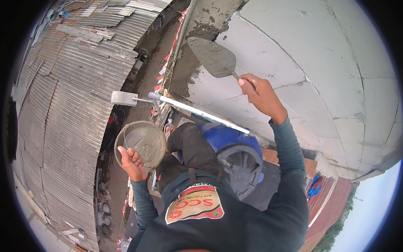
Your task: The person applies cement to the corner of a wall using a trowel, scooping the mortar from a bucket and spreading it along the vertical edge.
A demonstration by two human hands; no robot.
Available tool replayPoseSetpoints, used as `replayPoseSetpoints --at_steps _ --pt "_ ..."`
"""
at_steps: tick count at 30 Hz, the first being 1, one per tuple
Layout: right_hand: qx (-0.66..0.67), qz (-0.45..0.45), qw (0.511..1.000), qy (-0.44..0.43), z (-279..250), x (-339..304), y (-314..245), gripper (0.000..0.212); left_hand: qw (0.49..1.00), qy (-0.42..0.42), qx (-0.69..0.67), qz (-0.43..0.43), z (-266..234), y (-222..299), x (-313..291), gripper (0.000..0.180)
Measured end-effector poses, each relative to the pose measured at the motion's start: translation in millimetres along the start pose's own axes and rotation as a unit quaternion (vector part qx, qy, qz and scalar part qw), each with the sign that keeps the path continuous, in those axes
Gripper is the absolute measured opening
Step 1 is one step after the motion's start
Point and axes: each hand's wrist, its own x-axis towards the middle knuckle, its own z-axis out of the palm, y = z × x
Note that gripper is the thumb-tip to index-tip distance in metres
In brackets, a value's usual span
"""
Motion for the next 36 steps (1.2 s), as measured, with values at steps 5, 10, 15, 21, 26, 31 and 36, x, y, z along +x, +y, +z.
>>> replayPoseSetpoints --at_steps 5,10,15,21,26,31,36 --pt "-0.152 -0.262 0.952 -0.037 87 -17 -25 0.028 0.999 -0.035 0.034 0.022 18 13 -4 0.059" --pt "-0.33 -0.393 0.856 -0.063 232 -17 -36 0.018 0.996 -0.055 0.06 0.03 33 17 -14 0.058" --pt "-0.316 -0.381 0.864 -0.098 278 14 -44 0.011 0.98 -0.099 0.15 0.085 52 13 -16 0.06" --pt "-0.122 -0.262 0.885 -0.366 302 18 13 0.025 0.956 -0.129 0.219 0.149 79 -2 -9 0.056" --pt "0.029 0.001 0.87 -0.493 241 0 -32 0.034 0.965 -0.107 0.188 0.149 66 -2 -17 0.056" --pt "-0.002 -0.101 0.904 -0.416 234 3 -19 0.037 0.974 -0.091 0.167 0.124 50 4 -18 0.057" --pt "-0.022 -0.126 0.921 -0.367 219 11 -29 0.038 0.988 -0.088 0.098 0.079 57 21 -17 0.058"
